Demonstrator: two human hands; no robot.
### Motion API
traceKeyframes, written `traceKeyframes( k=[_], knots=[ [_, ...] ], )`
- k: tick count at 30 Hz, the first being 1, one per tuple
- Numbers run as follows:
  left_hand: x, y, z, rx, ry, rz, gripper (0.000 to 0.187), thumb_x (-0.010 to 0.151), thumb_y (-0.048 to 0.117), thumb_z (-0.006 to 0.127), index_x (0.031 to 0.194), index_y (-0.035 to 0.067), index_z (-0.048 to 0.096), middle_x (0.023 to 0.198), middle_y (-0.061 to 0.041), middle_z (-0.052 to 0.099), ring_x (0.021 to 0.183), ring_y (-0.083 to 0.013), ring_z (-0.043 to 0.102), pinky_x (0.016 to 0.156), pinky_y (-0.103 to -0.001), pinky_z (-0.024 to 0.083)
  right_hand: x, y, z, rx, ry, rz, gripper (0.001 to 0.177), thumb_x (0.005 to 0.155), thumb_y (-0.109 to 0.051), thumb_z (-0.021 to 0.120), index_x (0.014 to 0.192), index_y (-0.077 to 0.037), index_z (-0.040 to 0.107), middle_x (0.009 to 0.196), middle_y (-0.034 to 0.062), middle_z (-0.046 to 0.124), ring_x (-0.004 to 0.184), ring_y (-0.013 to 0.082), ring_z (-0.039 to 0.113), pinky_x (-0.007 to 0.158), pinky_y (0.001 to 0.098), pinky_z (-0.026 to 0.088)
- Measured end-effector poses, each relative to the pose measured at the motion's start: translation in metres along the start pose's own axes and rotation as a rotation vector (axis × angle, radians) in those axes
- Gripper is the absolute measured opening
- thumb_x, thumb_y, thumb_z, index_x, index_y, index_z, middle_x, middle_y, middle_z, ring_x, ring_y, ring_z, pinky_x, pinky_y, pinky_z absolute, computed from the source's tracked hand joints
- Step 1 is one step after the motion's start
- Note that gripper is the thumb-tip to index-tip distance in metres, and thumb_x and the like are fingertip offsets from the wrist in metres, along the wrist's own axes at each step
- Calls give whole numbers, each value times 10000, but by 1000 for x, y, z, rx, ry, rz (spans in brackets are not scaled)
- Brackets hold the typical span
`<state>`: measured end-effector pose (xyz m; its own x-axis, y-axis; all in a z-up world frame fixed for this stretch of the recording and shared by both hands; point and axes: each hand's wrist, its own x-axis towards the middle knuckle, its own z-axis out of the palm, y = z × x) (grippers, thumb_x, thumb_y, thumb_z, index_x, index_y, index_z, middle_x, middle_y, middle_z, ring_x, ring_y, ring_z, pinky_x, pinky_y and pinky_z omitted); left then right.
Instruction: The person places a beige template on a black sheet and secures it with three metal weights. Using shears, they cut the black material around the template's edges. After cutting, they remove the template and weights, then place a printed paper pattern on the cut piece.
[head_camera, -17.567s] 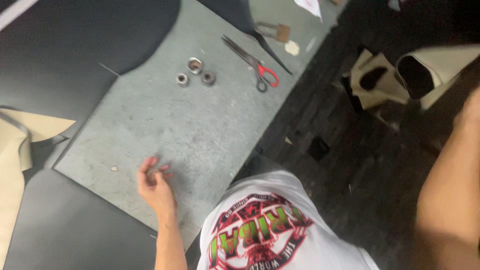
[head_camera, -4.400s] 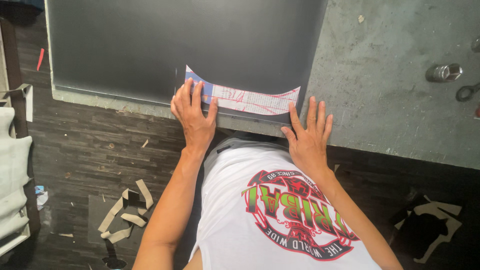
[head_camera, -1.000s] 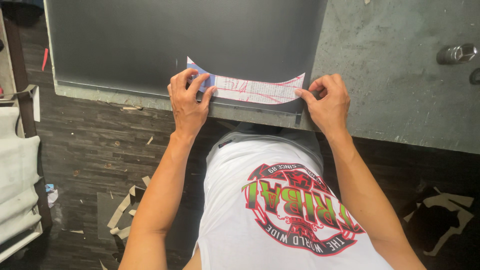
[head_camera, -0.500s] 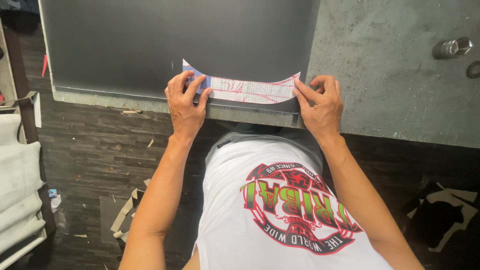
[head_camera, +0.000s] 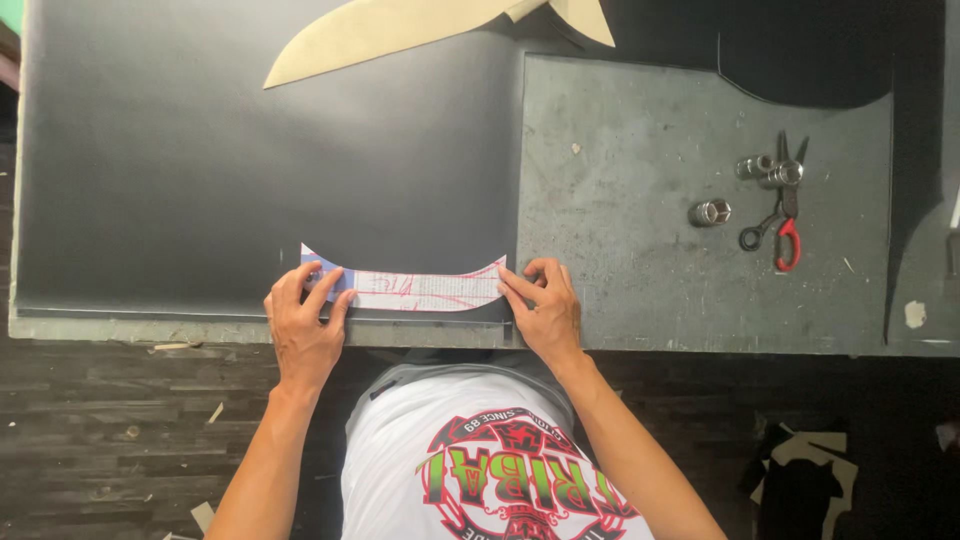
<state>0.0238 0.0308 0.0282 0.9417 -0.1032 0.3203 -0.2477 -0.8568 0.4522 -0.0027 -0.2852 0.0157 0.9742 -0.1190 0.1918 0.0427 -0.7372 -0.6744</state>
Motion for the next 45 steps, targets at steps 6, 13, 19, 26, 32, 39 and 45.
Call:
traceKeyframes(
  k=[6,13,19,26,32,39,45],
  knots=[
    [0,-3,2,3,-15,-12,341,918,244,796,1225,105,744,1335,-65,608,1168,-251,561,1050,-426,402,0,0,1,-18,-10,10,271,832,-225,827,1102,-241,818,995,1,556,827,185,509,717,336,487],
    [2,-3,2,12,-14,10,336,905,241,799,1207,103,747,1328,-65,608,1196,-266,559,1053,-430,400,3,-1,-1,6,-33,38,261,832,-229,829,1093,-240,826,979,-3,559,817,183,504,723,334,484],
    [7,3,-5,22,0,11,302,900,231,810,1174,116,752,1302,-68,617,1191,-273,567,1037,-429,404,4,1,0,48,-39,57,271,829,-214,838,1099,-222,822,966,25,573,812,210,507,729,338,477],
    [9,-7,-10,-46,-30,24,302,873,177,837,1161,132,757,1272,-52,628,1137,-266,571,982,-420,422,3,13,1,54,-50,-36,267,870,-186,869,1133,-183,821,1006,59,574,886,234,529,790,355,464],
    [12,-15,-13,-67,-53,70,274,903,110,803,1171,123,747,1283,-21,627,1170,-244,575,1005,-408,422,0,10,-2,44,-79,-20,304,897,-168,889,1192,-190,819,1056,32,554,918,191,507,807,331,469],
    [11,-16,-14,-87,-75,56,276,907,102,800,1177,115,747,1281,-26,629,1158,-234,573,987,-399,420,0,12,-2,58,-92,-5,285,919,-170,884,1195,-204,818,1063,22,543,954,181,504,766,323,454],
    [9,-22,-12,-86,-68,52,243,965,34,721,1193,114,747,1295,-18,635,1173,-229,579,1000,-380,437,-1,12,-2,73,-102,14,295,921,-174,879,1207,-207,815,1075,18,535,931,173,491,765,314,455]
  ],
)
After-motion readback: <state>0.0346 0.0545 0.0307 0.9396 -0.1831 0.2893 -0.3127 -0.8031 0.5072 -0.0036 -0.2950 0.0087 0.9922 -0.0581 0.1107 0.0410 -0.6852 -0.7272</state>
